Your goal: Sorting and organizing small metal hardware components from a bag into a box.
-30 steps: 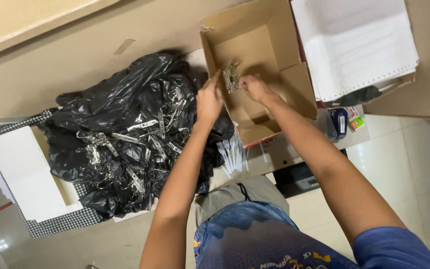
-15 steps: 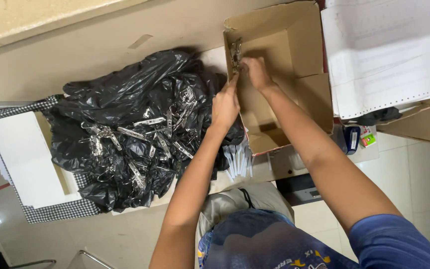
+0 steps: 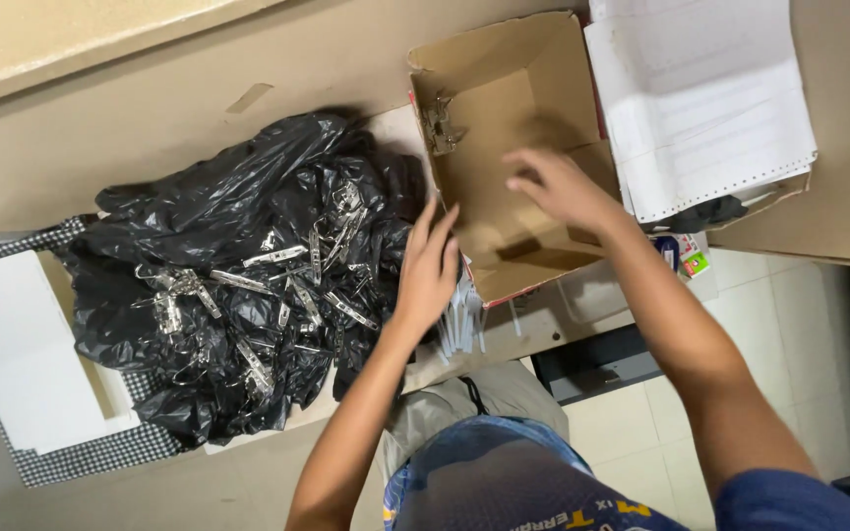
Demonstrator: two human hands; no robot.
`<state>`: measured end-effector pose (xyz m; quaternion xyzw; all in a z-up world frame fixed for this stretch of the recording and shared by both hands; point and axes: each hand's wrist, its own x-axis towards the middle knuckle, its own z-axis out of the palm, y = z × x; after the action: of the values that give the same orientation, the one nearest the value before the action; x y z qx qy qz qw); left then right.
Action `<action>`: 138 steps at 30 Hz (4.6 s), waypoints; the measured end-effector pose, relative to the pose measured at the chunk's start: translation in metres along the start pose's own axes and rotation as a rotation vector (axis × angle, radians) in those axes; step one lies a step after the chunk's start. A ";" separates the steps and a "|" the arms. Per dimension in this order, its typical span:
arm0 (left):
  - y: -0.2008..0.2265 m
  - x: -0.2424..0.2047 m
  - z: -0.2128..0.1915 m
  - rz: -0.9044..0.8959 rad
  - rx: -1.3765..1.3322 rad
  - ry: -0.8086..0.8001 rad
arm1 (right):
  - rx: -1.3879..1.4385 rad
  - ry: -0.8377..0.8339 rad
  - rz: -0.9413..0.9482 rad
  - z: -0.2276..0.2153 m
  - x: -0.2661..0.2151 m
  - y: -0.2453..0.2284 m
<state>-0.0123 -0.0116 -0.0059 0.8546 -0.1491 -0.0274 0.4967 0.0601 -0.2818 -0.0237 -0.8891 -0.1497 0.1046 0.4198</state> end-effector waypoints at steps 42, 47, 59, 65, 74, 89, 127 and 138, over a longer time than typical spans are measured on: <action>-0.272 -0.389 -0.338 -0.471 -0.295 0.660 | -0.260 -0.285 -0.197 0.456 0.074 -0.373; -0.235 -0.322 -0.379 -0.523 -0.734 0.208 | -0.100 -0.298 -0.214 0.408 0.045 -0.450; -0.233 -0.308 -0.331 -0.482 -1.160 -0.036 | 0.468 -0.256 0.187 0.419 0.055 -0.414; -0.231 -0.303 -0.325 -0.462 -1.198 -0.054 | 0.661 -0.241 0.284 0.434 0.062 -0.394; -0.219 -0.307 -0.310 -0.430 -1.267 0.006 | 0.574 -0.121 0.197 0.438 0.048 -0.397; -0.213 -0.302 -0.326 -0.503 -1.336 0.250 | 0.467 -0.059 -0.134 0.414 0.036 -0.460; -0.204 -0.295 -0.258 -0.739 -1.639 0.187 | 0.248 -0.103 0.233 0.368 -0.060 -0.425; -0.101 -0.204 -0.117 -0.523 -1.384 0.173 | 0.377 0.037 0.309 0.254 -0.127 -0.304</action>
<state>-0.1609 0.1907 -0.0542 0.3533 0.1501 -0.1652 0.9085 -0.1914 0.0381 0.0614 -0.8090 0.0180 0.1775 0.5602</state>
